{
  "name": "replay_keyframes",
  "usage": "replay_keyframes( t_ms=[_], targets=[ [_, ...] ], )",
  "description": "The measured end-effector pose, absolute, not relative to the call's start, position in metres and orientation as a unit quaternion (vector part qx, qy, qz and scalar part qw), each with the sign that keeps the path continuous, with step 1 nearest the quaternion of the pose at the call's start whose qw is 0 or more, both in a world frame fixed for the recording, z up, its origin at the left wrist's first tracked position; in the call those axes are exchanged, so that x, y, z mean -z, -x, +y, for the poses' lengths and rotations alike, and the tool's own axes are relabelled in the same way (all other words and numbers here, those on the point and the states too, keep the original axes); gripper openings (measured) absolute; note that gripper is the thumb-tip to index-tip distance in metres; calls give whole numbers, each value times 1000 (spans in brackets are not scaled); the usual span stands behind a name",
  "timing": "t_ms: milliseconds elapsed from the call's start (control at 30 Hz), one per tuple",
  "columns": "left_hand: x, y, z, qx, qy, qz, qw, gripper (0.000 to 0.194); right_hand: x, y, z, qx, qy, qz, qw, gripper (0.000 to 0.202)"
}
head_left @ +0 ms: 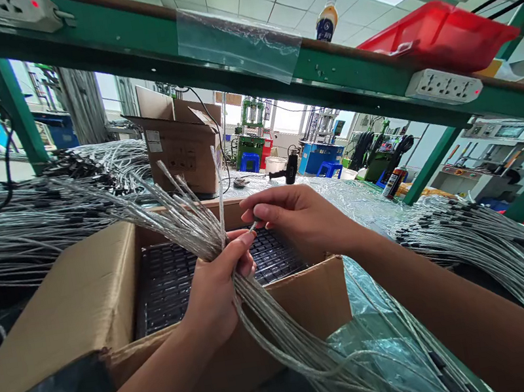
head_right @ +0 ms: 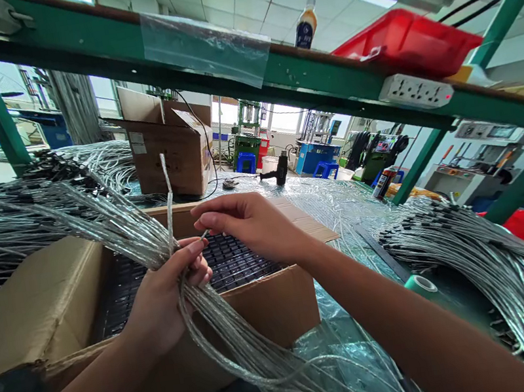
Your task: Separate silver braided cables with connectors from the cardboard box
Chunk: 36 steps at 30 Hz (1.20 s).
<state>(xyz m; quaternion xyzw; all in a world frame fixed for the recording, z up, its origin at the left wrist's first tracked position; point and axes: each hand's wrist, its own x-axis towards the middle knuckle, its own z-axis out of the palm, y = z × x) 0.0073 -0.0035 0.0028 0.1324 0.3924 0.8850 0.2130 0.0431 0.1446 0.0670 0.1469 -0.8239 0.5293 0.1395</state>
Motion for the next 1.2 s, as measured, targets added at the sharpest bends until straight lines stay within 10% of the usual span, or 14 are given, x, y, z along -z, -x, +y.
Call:
replay_keyframes(
  t_ms=[1200],
  targets=[
    [-1, -6, -4, -882, -145, 385, 229, 17, -35, -48, 120, -638, -58, -744, 190, 25]
  ],
)
